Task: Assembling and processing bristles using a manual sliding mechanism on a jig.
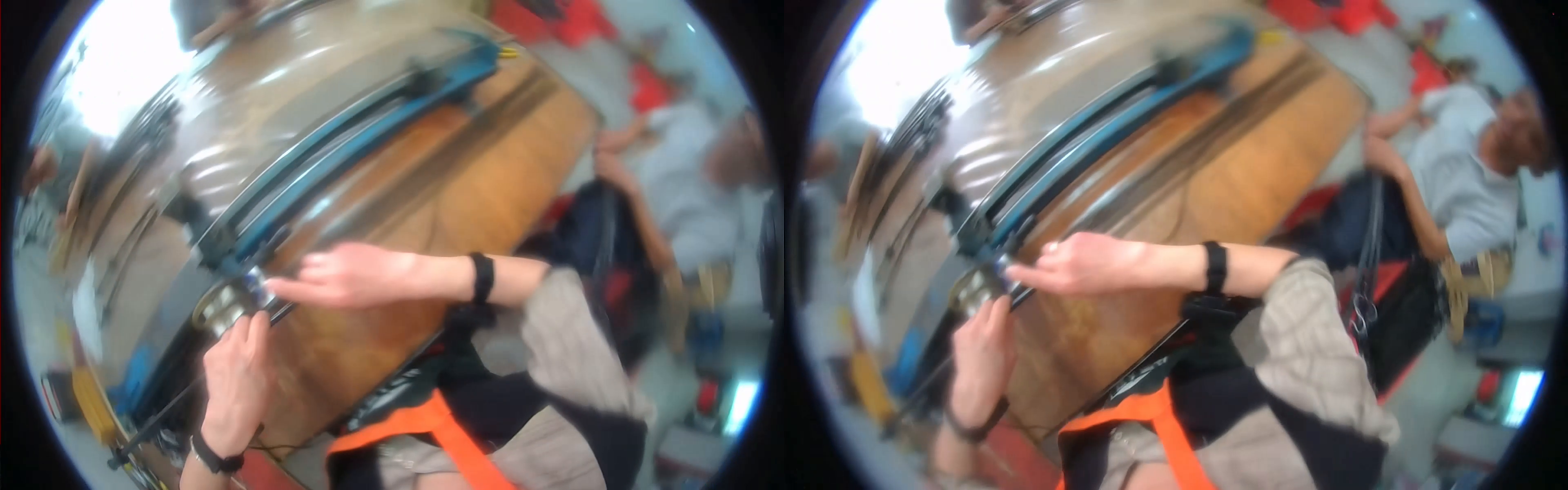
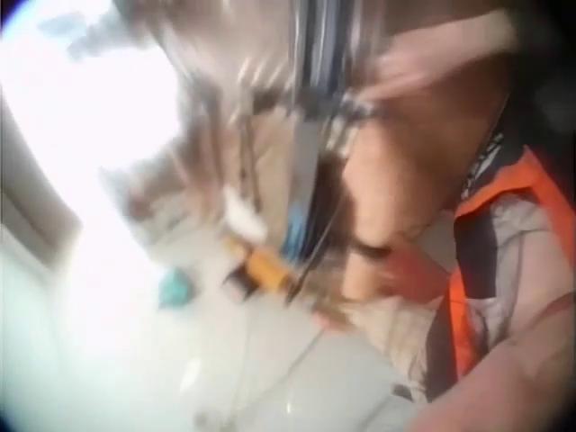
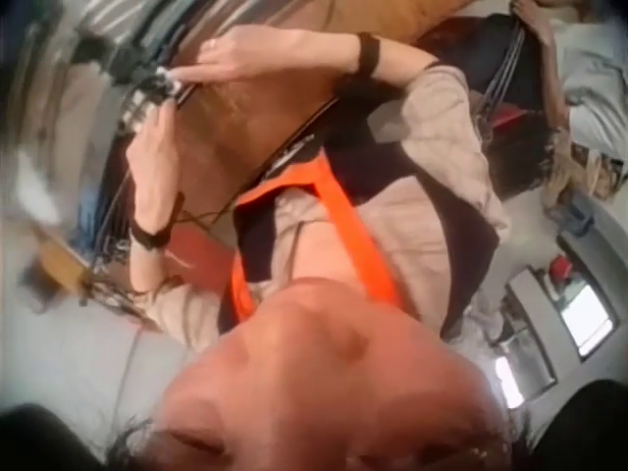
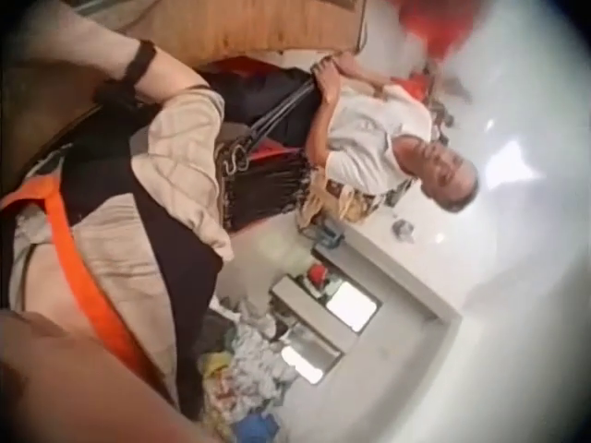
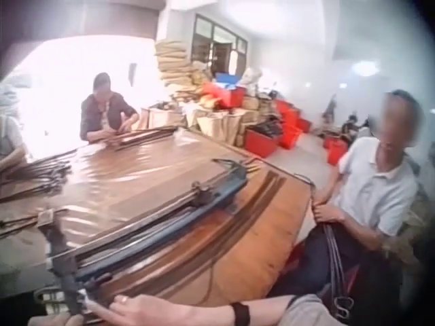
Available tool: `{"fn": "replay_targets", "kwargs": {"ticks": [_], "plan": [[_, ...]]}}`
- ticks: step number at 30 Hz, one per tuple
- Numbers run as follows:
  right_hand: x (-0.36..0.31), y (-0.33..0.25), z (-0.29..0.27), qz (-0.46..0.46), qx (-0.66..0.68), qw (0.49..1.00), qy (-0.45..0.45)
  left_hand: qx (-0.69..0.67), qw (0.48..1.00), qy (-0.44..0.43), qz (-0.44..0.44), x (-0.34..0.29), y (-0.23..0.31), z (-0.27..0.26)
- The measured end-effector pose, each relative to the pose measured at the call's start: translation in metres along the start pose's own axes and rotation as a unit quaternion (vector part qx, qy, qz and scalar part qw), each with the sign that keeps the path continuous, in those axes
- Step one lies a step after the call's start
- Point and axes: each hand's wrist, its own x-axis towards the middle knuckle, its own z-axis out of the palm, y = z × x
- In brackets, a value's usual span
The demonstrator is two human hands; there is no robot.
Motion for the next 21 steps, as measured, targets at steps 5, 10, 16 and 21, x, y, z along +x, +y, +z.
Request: {"fn": "replay_targets", "kwargs": {"ticks": [5,10,16,21], "plan": [[-0.02,0.021,-0.017,0.082,0.112,0.988,0.064,0.079,0.996,-0.005,0.043,0.039,0.013,-0.007],[-0.064,0.049,-0.007,0.236,0.279,0.925,0.104,0.089,0.994,0.038,0.047,0.054,0.003,-0.016],[-0.031,0.048,-0.046,0.262,0.129,0.954,0.068,0.043,0.998,0.038,0.032,0.061,0.005,-0.012],[-0.067,0.093,-0.025,0.252,0.211,0.943,0.053,0.036,0.998,0.058,0.003,0.053,-0.007,-0.025]]}}
